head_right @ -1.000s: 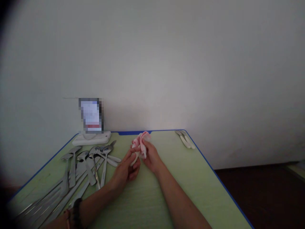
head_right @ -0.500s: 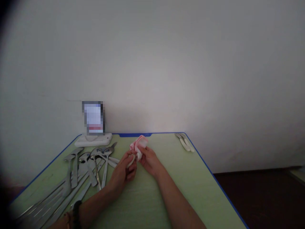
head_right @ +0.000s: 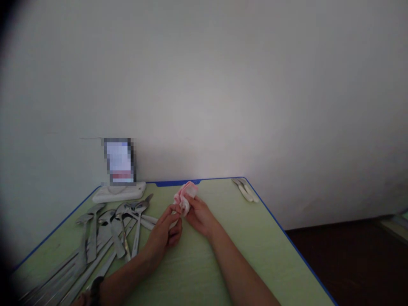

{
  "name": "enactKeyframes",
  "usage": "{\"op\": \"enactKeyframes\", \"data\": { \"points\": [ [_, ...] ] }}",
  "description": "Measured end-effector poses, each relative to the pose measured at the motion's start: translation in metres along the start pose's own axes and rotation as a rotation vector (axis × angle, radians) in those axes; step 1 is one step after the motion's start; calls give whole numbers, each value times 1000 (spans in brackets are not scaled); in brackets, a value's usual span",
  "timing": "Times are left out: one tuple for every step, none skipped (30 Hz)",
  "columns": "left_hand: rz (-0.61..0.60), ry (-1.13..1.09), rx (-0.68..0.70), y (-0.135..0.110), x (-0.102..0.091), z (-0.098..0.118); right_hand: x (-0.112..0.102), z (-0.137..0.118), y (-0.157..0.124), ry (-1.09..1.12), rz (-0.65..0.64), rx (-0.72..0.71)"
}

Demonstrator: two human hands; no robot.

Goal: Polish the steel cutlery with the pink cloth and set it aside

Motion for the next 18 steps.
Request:
{"op": "enactKeyframes", "data": {
  "points": [
    [-7, 0, 2, 0, 0, 0, 0, 0, 0, -2, -1, 9],
    [-8, -1, 4, 1, 0, -1, 1, 1, 0, -4, 0, 15],
    [-6, -3, 2, 1, -1, -2, 1, 1, 0, -4, 4, 16],
    [-1, -6, -5, 1, -2, -2, 1, 0, -1, -3, 11, 13],
    [5, -9, -14, 2, -2, -3, 1, 0, -1, -2, 18, 6],
    [11, -12, -23, 2, -2, -4, 1, -1, -1, -2, 24, -2],
    [13, -15, -32, 3, -3, -5, 1, -1, -2, -3, 22, -5],
    [13, -16, -38, 3, -2, -5, 1, -1, -2, -4, 16, -4],
    [12, -14, -42, 4, -2, -5, 2, -1, -1, -6, 6, -1],
    [7, -10, -43, 4, -1, -5, 2, -1, -1, -8, -3, 1],
    [3, -5, -42, 4, -1, -4, 2, -2, -1, -10, -9, 1],
    [4, -2, -42, 3, 0, -4, 1, -2, -1, -11, -11, 0],
    [6, 2, -43, 3, 1, -3, 1, -2, -1, -13, -10, -1],
    [10, 7, -42, 3, 1, -3, 1, -2, -1, -12, -6, -1],
    [14, 13, -41, 2, 1, -2, 1, -2, -1, -10, -1, -4],
    [13, 20, -44, 2, 1, -2, 1, -2, -1, -8, 0, -6],
    [11, 27, -46, 3, 1, -2, 1, -2, -1, -7, -2, -7],
    [8, 31, -45, 3, 1, -3, 0, -2, -1, -6, -5, -8]
  ]
}}
Point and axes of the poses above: each hand's wrist, its own y-axis towards the middle knuckle, its own x-axis out of the palm, z = x × y, the point moved 5 cm from there along y, towards the middle knuckle, and after that the axes turned 15 degrees about -z, right-handed, at the moved point
